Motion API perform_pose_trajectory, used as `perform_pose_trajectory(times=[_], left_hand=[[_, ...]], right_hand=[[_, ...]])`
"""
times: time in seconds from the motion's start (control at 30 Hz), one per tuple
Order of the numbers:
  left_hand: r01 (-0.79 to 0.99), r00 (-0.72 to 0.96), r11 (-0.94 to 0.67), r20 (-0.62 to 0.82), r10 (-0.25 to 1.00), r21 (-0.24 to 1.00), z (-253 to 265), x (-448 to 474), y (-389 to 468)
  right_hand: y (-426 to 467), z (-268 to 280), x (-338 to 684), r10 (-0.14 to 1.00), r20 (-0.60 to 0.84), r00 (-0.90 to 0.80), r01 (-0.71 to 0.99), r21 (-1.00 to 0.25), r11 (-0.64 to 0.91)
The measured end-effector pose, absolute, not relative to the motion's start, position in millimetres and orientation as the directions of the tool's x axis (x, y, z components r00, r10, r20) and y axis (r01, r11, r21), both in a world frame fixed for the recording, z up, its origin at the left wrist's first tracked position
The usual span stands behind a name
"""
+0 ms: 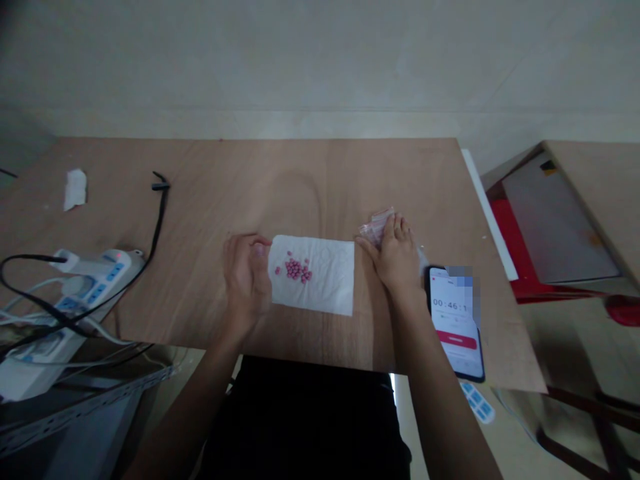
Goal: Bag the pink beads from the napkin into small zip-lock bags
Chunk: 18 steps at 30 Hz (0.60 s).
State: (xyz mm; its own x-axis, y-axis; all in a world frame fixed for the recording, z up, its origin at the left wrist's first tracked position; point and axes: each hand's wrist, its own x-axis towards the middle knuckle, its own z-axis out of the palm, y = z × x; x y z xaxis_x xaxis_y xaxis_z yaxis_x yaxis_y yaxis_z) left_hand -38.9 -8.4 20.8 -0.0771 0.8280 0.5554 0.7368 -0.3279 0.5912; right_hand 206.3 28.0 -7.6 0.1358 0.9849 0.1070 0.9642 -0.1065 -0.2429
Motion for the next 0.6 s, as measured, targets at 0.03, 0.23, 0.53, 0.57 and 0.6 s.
perform_pose_trajectory(times=[0.03,0.23,0.53,0.57,0.6], left_hand=[[0.729,-0.102,-0.317,0.554,0.826,0.606,24.0,-42.0,-10.8],[0.687,-0.211,-0.279,0.553,0.806,0.67,33.5,-51.8,-21.2],[0.648,-0.223,-0.278,0.526,0.821,0.709,30.9,-54.1,-35.5],[0.647,-0.224,-0.278,0.526,0.82,0.71,30.3,-54.6,-36.3],[0.646,-0.226,-0.277,0.525,0.821,0.711,29.6,-54.8,-36.6]], right_hand=[[28.5,-7.9,208.7,0.988,0.085,0.128,0.967,-0.231,-0.106],[28.2,-0.5,213.9,0.99,0.036,0.136,0.973,-0.193,-0.127],[24.7,-5.4,214.5,0.961,0.172,0.217,0.89,-0.44,-0.123],[25.7,-5.0,219.4,0.949,0.198,0.244,0.871,-0.476,-0.124],[26.9,-4.2,225.1,0.935,0.227,0.271,0.849,-0.514,-0.122]])
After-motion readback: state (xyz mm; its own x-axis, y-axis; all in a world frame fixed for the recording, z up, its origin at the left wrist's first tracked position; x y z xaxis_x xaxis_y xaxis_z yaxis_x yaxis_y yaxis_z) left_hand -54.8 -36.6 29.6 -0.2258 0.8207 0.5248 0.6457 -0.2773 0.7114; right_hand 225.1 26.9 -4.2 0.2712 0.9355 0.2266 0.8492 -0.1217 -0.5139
